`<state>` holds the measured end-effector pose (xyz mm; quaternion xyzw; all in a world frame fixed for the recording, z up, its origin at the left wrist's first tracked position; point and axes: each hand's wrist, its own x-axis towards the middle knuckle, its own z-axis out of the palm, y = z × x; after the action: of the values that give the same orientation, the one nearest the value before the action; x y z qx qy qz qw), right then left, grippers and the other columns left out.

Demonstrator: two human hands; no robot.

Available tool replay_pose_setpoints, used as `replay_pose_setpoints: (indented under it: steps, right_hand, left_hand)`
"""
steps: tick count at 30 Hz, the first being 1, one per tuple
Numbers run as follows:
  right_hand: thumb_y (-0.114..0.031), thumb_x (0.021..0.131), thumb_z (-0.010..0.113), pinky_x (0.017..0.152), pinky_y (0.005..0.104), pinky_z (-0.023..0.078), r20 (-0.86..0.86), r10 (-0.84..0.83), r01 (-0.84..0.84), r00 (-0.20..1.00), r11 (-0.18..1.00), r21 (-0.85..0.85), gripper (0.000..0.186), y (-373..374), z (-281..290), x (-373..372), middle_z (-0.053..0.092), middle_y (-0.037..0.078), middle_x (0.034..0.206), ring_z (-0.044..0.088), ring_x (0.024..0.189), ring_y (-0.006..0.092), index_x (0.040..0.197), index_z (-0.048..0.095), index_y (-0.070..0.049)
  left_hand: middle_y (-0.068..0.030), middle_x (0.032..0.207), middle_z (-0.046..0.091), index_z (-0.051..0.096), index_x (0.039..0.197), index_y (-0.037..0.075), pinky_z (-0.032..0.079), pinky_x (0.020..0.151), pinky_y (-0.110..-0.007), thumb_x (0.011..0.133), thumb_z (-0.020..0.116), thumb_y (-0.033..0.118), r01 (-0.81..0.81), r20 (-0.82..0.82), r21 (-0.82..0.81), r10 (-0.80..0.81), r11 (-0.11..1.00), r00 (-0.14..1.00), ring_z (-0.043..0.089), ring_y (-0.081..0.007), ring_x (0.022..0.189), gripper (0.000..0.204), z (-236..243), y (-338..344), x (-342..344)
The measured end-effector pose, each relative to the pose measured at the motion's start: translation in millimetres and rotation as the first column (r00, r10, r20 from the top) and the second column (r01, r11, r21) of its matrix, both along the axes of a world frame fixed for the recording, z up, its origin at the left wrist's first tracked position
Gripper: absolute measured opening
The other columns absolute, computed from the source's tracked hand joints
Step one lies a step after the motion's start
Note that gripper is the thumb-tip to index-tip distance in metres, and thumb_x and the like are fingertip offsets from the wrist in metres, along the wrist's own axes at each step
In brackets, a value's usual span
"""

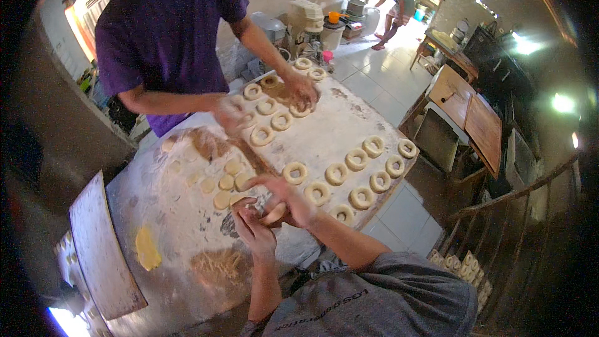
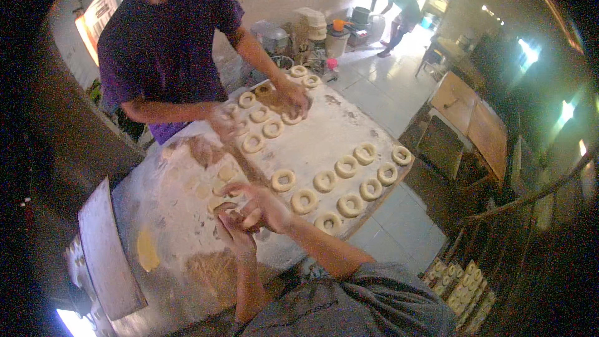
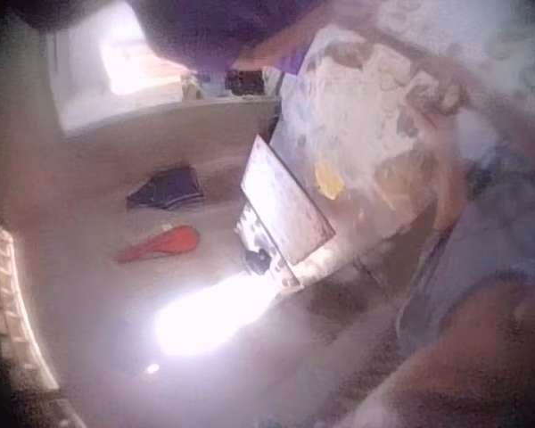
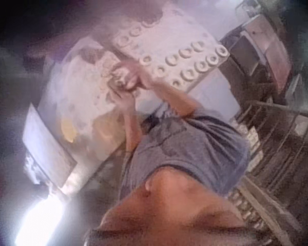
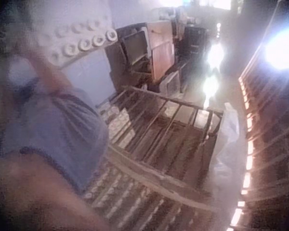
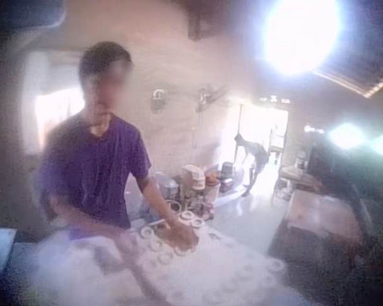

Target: The person shapes small dough pieces into ring shapes by hand and places them on a wooden board. Another person works alongside, also shaping dough. The shaped dough rings are arranged in rows on the board and later placed on a multi-tiered rack.

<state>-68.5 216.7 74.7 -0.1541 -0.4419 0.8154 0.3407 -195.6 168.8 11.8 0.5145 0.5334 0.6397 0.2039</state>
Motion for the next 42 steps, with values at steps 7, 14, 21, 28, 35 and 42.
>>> replay_pose_setpoints:
  steps: [7,14,21,28,35,42]
  right_hand:
    - [-0.033,0.096,0.049,0.050,0.0214,0.038,-0.120,-0.363,0.370,0.924,0.928,0.044,0.046,35,-22,120,0.051,0.001,0.058,0.051,0.053,0.0099,0.135,0.042,-0.009]
    - [-0.040,0.096,0.044,0.043,0.0244,0.035,-0.023,-0.594,0.585,0.804,0.798,-0.143,0.056,67,-30,239,0.047,0.000,0.054,0.046,0.047,0.0091,0.142,0.031,-0.010]
    - [-0.039,0.100,0.044,0.042,0.0213,0.026,0.056,-0.619,0.621,0.783,0.784,-0.018,0.059,95,-45,335,0.039,-0.006,0.054,0.038,0.047,0.0035,0.148,0.026,-0.009]
    - [-0.051,0.097,0.044,0.070,0.0397,0.047,0.660,-0.622,0.582,0.421,0.743,0.329,0.075,136,-56,377,0.065,0.016,0.090,0.063,0.078,0.0302,0.150,0.019,-0.005]
    - [-0.051,0.084,0.062,0.090,0.0478,0.046,0.859,-0.470,0.187,-0.204,0.842,0.506,0.099,142,-86,415,0.061,0.026,0.114,0.058,0.108,0.0427,0.153,0.003,-0.011]
    - [-0.044,0.082,0.064,0.091,0.0543,0.042,0.749,-0.568,0.033,-0.341,0.789,0.613,0.095,134,-86,374,0.056,0.028,0.118,0.055,0.110,0.0425,0.153,0.011,-0.009]
  left_hand:
    - [-0.0132,0.093,0.053,0.047,0.114,0.003,0.044,0.072,-0.033,0.101,0.037,0.013,0.118,-0.013,-0.046,-0.119,0.992,0.993,0.052,-0.0196,0.076,0.020,24,64,127]
    - [-0.0247,0.093,0.064,0.042,0.131,0.011,0.051,0.067,-0.050,0.101,0.035,0.040,0.320,-0.092,-0.415,-0.389,0.852,0.917,0.065,-0.0443,0.083,0.042,48,113,242]
    - [-0.0260,0.077,0.061,0.039,0.122,0.008,0.045,0.064,-0.055,0.102,0.033,0.039,0.415,-0.057,-0.479,-0.499,0.773,0.865,0.062,-0.0472,0.073,0.037,43,146,315]
    - [-0.0359,0.092,0.061,0.025,0.136,0.004,0.043,0.084,-0.060,0.101,0.029,0.047,0.359,-0.091,-0.662,-0.546,0.658,0.833,0.057,-0.0549,0.094,0.056,33,195,372]
    - [-0.0301,0.119,0.053,0.031,0.142,0.004,0.042,0.097,-0.052,0.089,0.054,0.048,0.086,-0.575,-0.697,-0.627,0.711,0.525,0.054,-0.0469,0.111,0.072,-8,228,365]
    - [-0.0223,0.113,0.057,0.036,0.140,0.005,0.050,0.087,-0.050,0.082,0.065,0.037,0.206,-0.576,-0.671,-0.676,0.712,0.459,0.059,-0.0442,0.102,0.072,-2,215,348]
